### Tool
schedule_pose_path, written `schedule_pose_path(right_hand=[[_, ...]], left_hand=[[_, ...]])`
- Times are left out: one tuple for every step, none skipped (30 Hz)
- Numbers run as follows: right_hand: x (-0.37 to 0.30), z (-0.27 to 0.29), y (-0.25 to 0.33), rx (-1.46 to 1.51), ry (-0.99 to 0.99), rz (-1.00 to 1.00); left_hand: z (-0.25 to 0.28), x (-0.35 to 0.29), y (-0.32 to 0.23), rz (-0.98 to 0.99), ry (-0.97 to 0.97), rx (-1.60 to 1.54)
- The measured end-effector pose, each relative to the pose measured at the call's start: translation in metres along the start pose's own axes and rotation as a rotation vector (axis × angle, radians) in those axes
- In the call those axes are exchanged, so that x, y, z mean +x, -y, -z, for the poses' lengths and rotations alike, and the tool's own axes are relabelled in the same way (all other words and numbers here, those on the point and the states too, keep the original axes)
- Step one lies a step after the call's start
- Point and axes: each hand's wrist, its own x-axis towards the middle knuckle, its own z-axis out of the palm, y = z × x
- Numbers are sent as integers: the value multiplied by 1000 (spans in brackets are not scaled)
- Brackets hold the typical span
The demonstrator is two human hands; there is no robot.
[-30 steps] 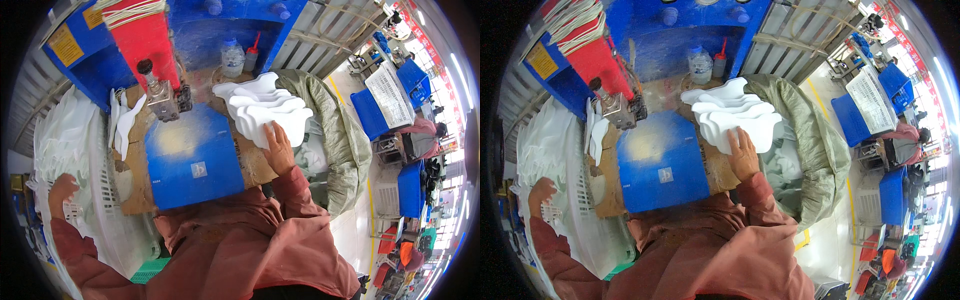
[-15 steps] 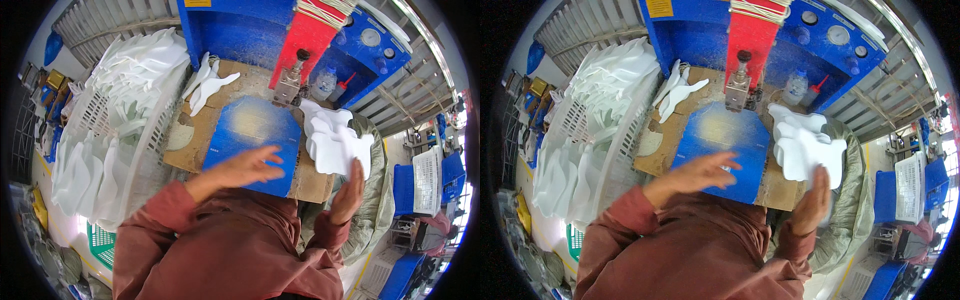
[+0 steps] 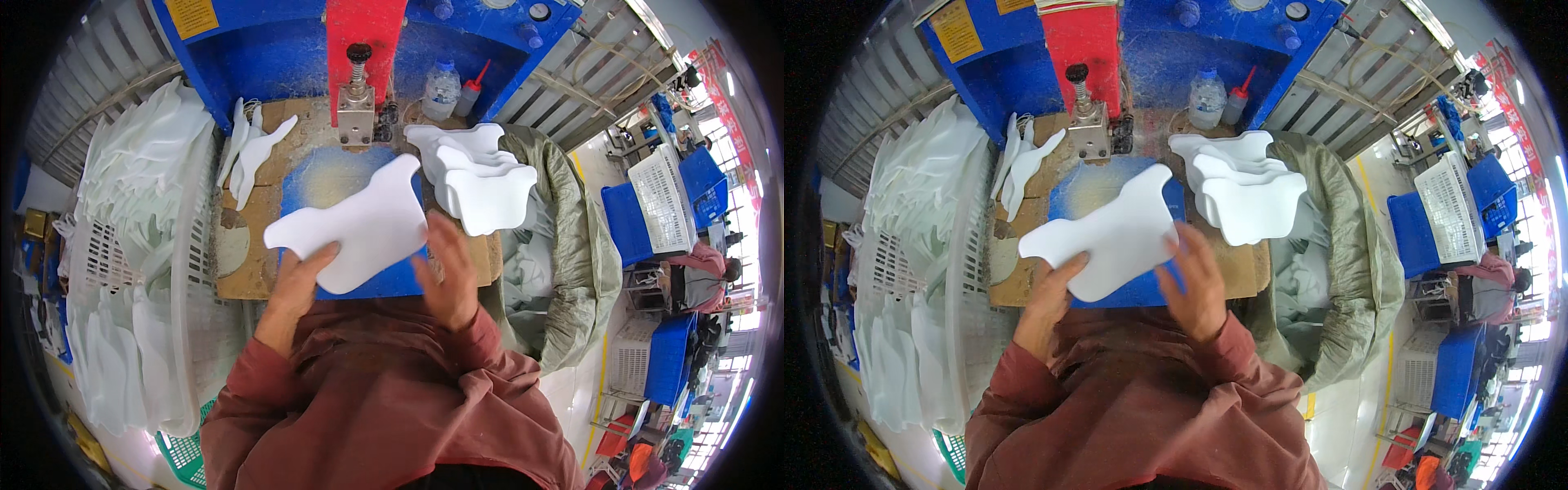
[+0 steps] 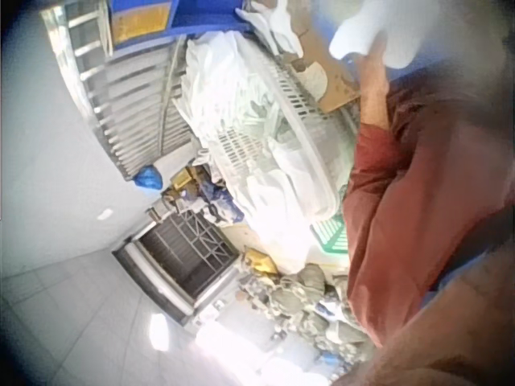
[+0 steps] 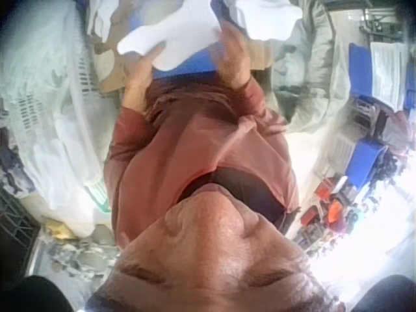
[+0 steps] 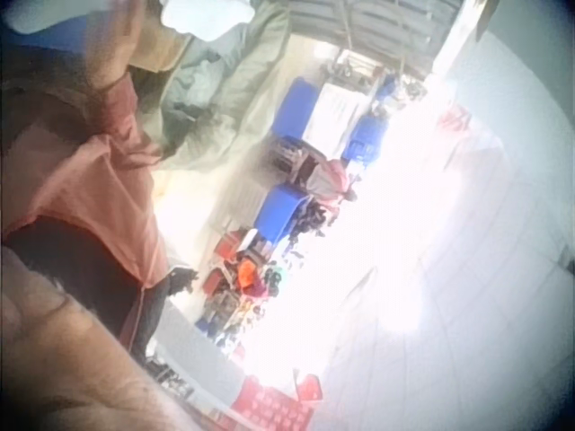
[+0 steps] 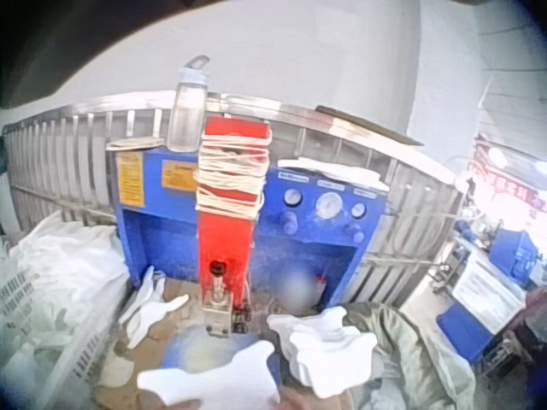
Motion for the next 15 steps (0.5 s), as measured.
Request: schedule_pose_path(right_hand=[[5, -1, -7, 120, -104, -131], [9, -5, -12, 372, -81, -283], [13, -10, -16, 626, -56, -434], [17, -16, -18, 905, -22, -569], [20, -23, -19, 886, 11, -580], [24, -30, -18, 891, 52, -583], [29, -37, -17, 893, 97, -634], [33, -42, -14, 920, 49, -566], [38, -47, -12, 903, 75, -559], [43, -52, -9, 885, 98, -554], [49, -56, -7, 901, 115, -534], [54, -60, -6, 862, 163, -588], [60, -66, -5, 932, 171, -624], [65, -72, -4, 1000, 180, -658], [70, -77, -4, 1069, 189, -693]], left_hand=[[7, -2, -5, -34, 25, -12], [12, -5, -9, -16, 45, 33], [17, -9, -13, -8, 55, 70], [21, -11, -16, -7, 63, 105], [26, -14, -20, -14, 57, 145], [31, -17, -24, -22, 47, 183], [36, -20, -27, -44, 40, 201], [40, -23, -30, -52, -8, 192], [44, -26, -32, -72, -51, 163], [48, -28, -35, -84, -101, 128], [52, -29, -38, -125, -130, 127], [56, -29, -43, -161, -164, 118], [59, -29, -47, -197, -193, 96], [62, -29, -51, -241, -201, 115], [64, -29, -54, -245, -201, 111]])
